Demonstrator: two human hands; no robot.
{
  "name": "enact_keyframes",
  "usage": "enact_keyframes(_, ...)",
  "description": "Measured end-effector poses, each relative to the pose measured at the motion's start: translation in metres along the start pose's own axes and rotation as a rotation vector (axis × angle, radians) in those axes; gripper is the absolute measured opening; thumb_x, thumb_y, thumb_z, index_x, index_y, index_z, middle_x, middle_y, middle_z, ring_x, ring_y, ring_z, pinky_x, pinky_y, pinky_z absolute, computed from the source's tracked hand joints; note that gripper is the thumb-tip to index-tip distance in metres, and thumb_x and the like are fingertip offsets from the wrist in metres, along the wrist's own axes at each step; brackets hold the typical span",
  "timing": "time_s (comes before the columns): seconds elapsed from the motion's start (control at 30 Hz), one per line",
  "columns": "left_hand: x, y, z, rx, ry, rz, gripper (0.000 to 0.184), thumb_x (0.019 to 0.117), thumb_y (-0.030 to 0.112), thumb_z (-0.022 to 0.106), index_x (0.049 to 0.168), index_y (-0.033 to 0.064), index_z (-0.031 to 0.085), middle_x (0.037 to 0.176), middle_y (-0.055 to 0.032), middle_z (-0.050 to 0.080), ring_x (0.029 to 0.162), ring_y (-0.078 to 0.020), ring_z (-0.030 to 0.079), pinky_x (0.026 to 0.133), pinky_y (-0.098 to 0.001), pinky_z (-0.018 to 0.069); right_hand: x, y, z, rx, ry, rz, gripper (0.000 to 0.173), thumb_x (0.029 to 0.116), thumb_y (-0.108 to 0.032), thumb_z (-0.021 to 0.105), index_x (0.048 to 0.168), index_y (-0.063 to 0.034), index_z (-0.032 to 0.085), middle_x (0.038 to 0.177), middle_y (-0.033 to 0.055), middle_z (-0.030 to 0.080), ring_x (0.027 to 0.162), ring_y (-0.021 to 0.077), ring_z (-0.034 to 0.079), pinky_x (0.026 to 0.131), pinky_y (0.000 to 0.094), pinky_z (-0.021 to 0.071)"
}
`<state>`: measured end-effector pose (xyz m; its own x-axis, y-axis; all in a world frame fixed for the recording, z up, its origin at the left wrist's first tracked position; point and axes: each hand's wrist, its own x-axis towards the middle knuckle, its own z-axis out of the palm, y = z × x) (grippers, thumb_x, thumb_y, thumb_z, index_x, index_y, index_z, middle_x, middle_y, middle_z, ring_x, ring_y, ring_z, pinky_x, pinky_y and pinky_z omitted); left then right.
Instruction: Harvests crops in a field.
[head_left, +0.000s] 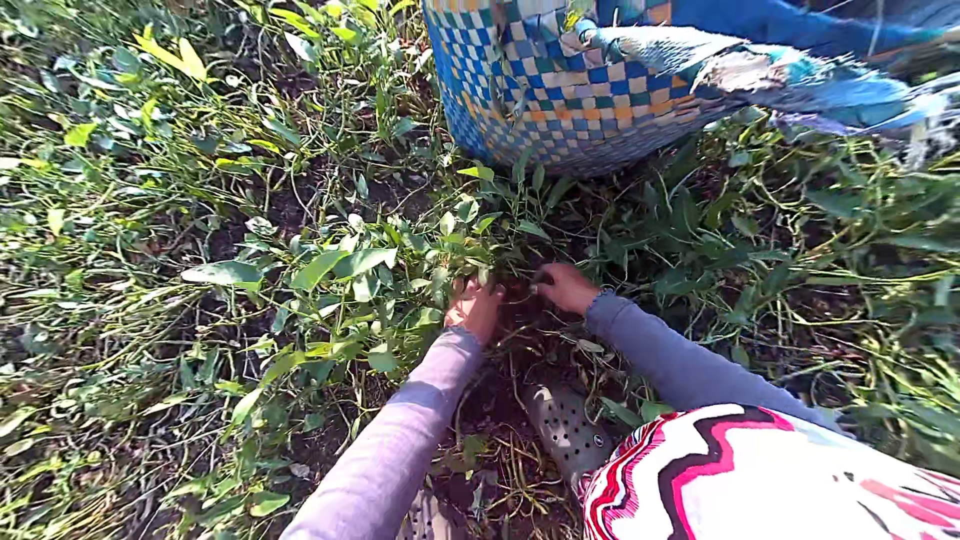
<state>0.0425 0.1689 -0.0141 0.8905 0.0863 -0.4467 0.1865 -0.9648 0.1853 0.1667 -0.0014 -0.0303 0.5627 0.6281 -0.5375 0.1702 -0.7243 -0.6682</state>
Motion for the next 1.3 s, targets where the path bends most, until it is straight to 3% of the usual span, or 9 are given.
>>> enact_keyframes(0.23, -0.022, -0.09, -0.001, 0.134, 0.185, -0.086, 0.06, 0.0917, 0.037, 0.076, 0.147, 0.0226, 0.058, 0.152, -0.0205, 0.052, 0.138, -0.0449, 0.049, 0.112, -0.0623, 0.0383, 0.007, -0.029, -0.008, 0.248, -0.133, -0.025, 0.027, 0.1059, -0.017, 0.058, 0.125, 0.0017, 0.064, 0.109, 0.0189, 0.071, 0.09, 0.0268, 0.073, 0.086, 0.0461, 0.0612)
enact_keyframes(0.43, -0.017, -0.111, -0.025, 0.079, 0.056, -0.073, 0.057, 0.0914, 0.033, 0.078, 0.142, 0.0139, 0.061, 0.143, -0.0208, 0.059, 0.132, -0.042, 0.056, 0.11, -0.0613, 0.044, 0.067, -0.046, -0.022, 0.269, 0.127, -0.295, 0.026, 0.1051, -0.016, 0.057, 0.121, 0.0033, 0.063, 0.112, 0.0202, 0.07, 0.1, 0.0298, 0.071, 0.093, 0.0502, 0.0569)
enact_keyframes(0.53, -0.015, -0.112, -0.028, -0.062, 0.118, -0.044, 0.055, 0.091, 0.039, 0.078, 0.134, 0.0074, 0.066, 0.14, -0.0206, 0.062, 0.13, -0.0398, 0.058, 0.111, -0.0607, 0.0434, 0.1, -0.021, -0.045, 0.282, 0.256, -0.218, 0.039, 0.1067, -0.018, 0.055, 0.139, 0.0044, 0.054, 0.133, 0.0237, 0.063, 0.124, 0.0332, 0.063, 0.109, 0.0503, 0.0485)
enact_keyframes(0.7, -0.012, -0.046, -0.033, -0.161, 0.589, -0.044, 0.029, 0.0967, 0.031, 0.07, 0.116, 0.0094, 0.075, 0.117, -0.0165, 0.073, 0.114, -0.038, 0.068, 0.098, -0.0607, 0.0531, 0.081, -0.025, -0.063, 0.458, 0.367, 0.006, 0.04, 0.1099, -0.015, 0.048, 0.144, 0.0054, 0.05, 0.143, 0.0277, 0.055, 0.133, 0.0355, 0.056, 0.114, 0.0478, 0.0438)
enact_keyframes(0.83, 0.029, 0.013, -0.019, -0.098, 0.498, 0.242, 0.022, 0.0905, 0.015, 0.073, 0.112, 0.0103, 0.077, 0.13, -0.0132, 0.069, 0.133, -0.0376, 0.056, 0.109, -0.063, 0.0416, 0.085, -0.039, -0.045, 0.367, 0.424, -0.029, 0.033, 0.1076, -0.012, 0.052, 0.135, 0.007, 0.057, 0.134, 0.0289, 0.061, 0.125, 0.0389, 0.061, 0.11, 0.0525, 0.0464)
enact_keyframes(0.97, 0.072, -0.007, -0.032, 0.033, 0.149, -0.174, 0.036, 0.0962, 0.018, 0.067, 0.132, 0.0173, 0.07, 0.168, -0.0081, 0.031, 0.158, -0.0381, 0.014, 0.123, -0.0675, 0.009, 0.094, -0.041, -0.042, 0.093, 0.525, -0.189, 0.029, 0.1046, -0.012, 0.057, 0.126, 0.0061, 0.064, 0.127, 0.0277, 0.065, 0.122, 0.0395, 0.063, 0.109, 0.0546, 0.0476)
enact_keyframes(1.07, 0.066, -0.067, -0.044, -0.022, 0.143, -0.352, 0.043, 0.0913, 0.034, 0.072, 0.134, 0.0307, 0.069, 0.167, -0.0131, 0.032, 0.156, -0.0473, 0.016, 0.114, -0.0803, 0.0157, 0.108, -0.023, -0.039, 0.025, 0.549, -0.223, 0.027, 0.1032, -0.014, 0.059, 0.123, 0.003, 0.066, 0.125, 0.0256, 0.067, 0.121, 0.0386, 0.064, 0.108, 0.0545, 0.0488)
enact_keyframes(1.2, 0.054, -0.081, -0.034, -0.031, 0.164, -0.338, 0.049, 0.0903, 0.02, 0.07, 0.138, 0.0333, 0.066, 0.162, -0.0151, 0.04, 0.155, -0.044, 0.022, 0.118, -0.0763, 0.0142, 0.121, -0.005, -0.032, 0.016, 0.602, -0.274, 0.024, 0.1018, -0.02, 0.062, 0.119, -0.0044, 0.069, 0.112, 0.017, 0.072, 0.104, 0.0313, 0.071, 0.094, 0.0533, 0.0576)
enact_keyframes(1.3, 0.051, -0.077, -0.025, -0.073, 0.208, -0.353, 0.05, 0.0897, 0.018, 0.071, 0.138, 0.0323, 0.066, 0.159, -0.0172, 0.044, 0.153, -0.0439, 0.027, 0.118, -0.0748, 0.0146, 0.103, -0.054, -0.031, -0.044, 0.318, -0.16, 0.04, 0.099, -0.009, 0.067, 0.135, 0.005, 0.059, 0.137, 0.0264, 0.061, 0.128, 0.0407, 0.06, 0.109, 0.0566, 0.0466)
